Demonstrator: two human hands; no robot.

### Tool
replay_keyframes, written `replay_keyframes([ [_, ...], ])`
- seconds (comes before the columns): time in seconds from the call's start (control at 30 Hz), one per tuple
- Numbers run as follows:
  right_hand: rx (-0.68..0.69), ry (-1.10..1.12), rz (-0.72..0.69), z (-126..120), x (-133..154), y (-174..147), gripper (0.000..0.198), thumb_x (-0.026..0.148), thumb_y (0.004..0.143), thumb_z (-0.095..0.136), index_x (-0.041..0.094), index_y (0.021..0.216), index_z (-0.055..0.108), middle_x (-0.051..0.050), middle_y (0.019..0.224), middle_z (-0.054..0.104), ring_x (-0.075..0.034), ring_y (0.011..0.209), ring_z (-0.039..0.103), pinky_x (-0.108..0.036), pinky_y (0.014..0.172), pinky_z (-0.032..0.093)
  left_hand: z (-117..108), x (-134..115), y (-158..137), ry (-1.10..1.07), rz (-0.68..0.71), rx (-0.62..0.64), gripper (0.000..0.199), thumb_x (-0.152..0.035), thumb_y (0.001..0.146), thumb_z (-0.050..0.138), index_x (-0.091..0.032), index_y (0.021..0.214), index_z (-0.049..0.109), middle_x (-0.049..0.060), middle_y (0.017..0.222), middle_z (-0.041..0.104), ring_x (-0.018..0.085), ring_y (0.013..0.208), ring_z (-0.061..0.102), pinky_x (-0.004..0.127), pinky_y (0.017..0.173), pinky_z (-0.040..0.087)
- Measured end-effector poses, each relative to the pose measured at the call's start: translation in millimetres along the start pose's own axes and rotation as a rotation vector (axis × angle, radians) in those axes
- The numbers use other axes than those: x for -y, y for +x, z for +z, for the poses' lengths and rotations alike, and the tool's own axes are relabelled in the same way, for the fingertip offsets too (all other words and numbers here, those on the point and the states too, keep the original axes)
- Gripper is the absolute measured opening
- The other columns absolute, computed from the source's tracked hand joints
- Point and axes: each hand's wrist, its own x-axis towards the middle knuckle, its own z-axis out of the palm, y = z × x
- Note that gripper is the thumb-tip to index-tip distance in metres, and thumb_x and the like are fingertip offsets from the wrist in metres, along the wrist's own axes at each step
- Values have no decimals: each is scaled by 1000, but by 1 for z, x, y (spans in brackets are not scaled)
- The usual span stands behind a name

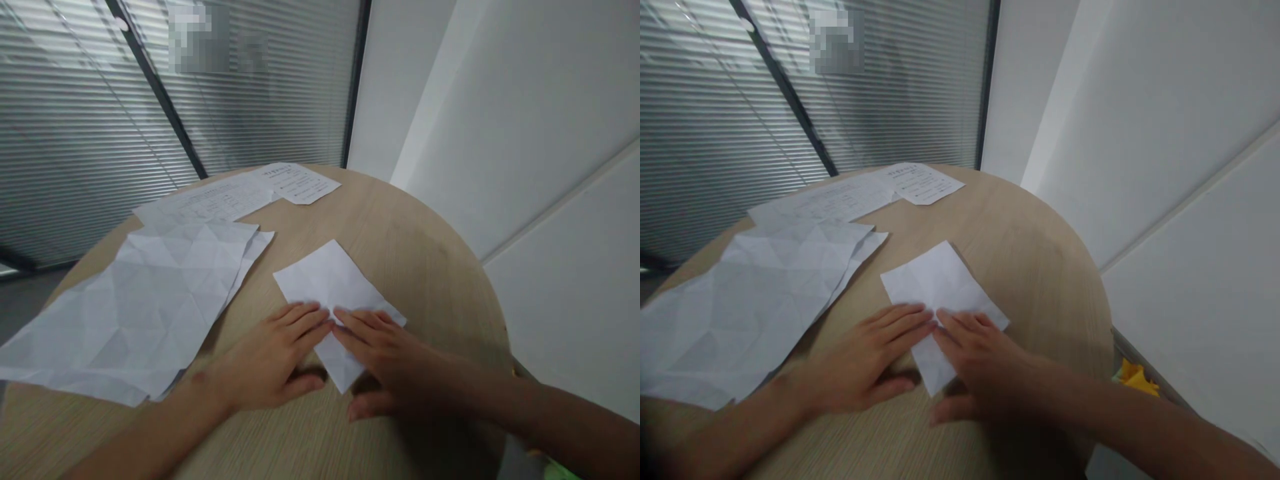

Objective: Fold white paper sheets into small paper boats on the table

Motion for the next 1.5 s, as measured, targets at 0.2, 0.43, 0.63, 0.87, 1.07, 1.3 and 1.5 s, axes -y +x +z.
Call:
replay_keyframes([
  [0.2,51,9,-134,-24,-51,31,93,70,82,57,14,151,34,-16,158,32,-28,148,24,-46,122,14,-2,13,-12,-21,-29,51,81,-69,80,59,-15,140,49,20,145,50,37,136,45,55,112,36],
  [0.43,191,72,-139,-23,-68,18,120,73,66,71,8,155,22,-19,162,17,-29,151,15,-46,123,3,-2,12,-11,105,-54,-5,65,-57,86,59,-9,129,56,22,131,62,37,122,58,51,101,49],
  [0.63,189,101,-145,-21,-69,5,124,65,62,78,14,156,16,-18,162,18,-31,150,15,-50,122,1,8,10,-14,240,-66,-107,28,-14,94,42,-13,112,64,15,120,70,27,113,66,42,94,56],
  [0.87,41,172,-185,-19,-82,4,98,60,70,75,24,152,34,-13,153,42,-31,143,35,-54,119,18,0,7,-14,63,-171,-277,23,-14,92,41,-14,97,64,12,100,75,23,97,71,39,87,59],
  [1.07,-303,269,-43,0,-81,12,35,35,98,46,28,130,59,-8,128,66,-24,119,59,-47,103,44,-1,6,-13,-109,-350,-334,23,-27,98,42,-18,104,61,5,85,73,19,79,70,34,74,58],
  [1.3,-493,338,380,7,-62,39,39,35,91,51,19,127,56,-15,108,70,-32,101,65,-52,88,52,11,11,-5,-170,-667,-466,71,-31,95,51,-18,153,13,0,79,69,18,68,68,31,66,56],
  [1.5,-545,147,403,12,-62,51,83,32,85,58,21,155,15,-16,120,63,-35,109,61,-60,99,42,13,12,2,232,-590,-330,51,-24,91,53,-22,142,46,18,142,48,37,129,49,56,101,45],
])
